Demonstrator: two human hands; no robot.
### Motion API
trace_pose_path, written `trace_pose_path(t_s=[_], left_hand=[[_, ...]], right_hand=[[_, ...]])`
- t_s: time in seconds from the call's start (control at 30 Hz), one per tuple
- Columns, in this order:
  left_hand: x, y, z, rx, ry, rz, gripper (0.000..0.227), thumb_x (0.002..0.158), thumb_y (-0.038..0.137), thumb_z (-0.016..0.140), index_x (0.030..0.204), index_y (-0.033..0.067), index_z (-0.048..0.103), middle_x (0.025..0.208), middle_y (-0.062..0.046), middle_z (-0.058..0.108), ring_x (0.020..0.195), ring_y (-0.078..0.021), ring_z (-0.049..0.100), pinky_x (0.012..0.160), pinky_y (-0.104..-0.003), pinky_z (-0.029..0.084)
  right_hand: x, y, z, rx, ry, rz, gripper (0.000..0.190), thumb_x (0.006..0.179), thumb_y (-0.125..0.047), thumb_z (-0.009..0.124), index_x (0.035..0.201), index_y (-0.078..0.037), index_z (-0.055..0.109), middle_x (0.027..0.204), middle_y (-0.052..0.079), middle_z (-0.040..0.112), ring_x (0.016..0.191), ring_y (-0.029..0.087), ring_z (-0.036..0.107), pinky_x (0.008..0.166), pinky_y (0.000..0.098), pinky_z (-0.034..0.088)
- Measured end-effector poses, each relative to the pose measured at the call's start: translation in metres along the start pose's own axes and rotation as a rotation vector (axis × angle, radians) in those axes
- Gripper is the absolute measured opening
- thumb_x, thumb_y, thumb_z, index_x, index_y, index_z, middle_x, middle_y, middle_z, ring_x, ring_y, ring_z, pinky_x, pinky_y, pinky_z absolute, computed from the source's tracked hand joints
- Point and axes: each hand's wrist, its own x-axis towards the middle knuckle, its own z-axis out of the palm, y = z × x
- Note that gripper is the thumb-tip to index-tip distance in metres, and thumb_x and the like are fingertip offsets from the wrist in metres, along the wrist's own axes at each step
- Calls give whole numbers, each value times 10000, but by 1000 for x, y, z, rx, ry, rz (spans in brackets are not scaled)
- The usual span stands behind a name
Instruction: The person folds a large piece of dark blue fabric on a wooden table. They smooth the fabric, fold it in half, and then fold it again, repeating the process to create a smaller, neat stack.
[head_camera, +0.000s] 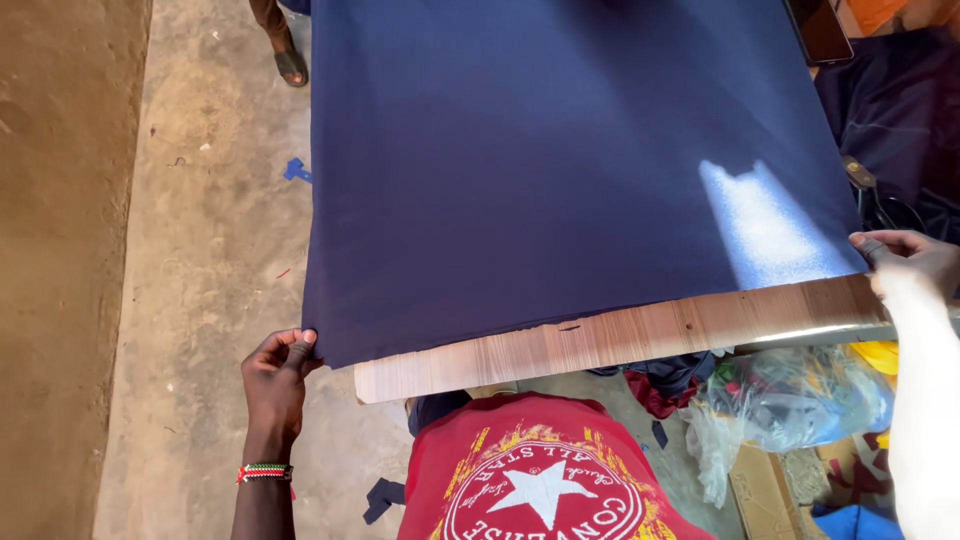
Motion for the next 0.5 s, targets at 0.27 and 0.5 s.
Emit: trace_pose_path(t_s=[0.27, 0.5], left_hand=[[-8, 13, 2, 21, -15, 34, 120, 963, 123, 723, 946, 5, 707, 903, -87, 687, 796, -207, 667, 740, -357, 634], [-9, 28, 2, 154, -95, -13, 171, 989, 166, 688, 958, -2, 698, 849, -113, 705, 735, -213, 667, 702, -328, 608]], right_hand=[[14, 30, 7, 3, -42, -19, 146, 1108, -328, 838, 1190, -235, 761, 780, -50, 587, 541, 44, 409, 412, 275, 252], [27, 61, 12, 22, -61, -39, 153, 1148, -313, 790, 1281, -257, 740, 982, -18, 670, 682, 73, 550, 498, 252, 367]])
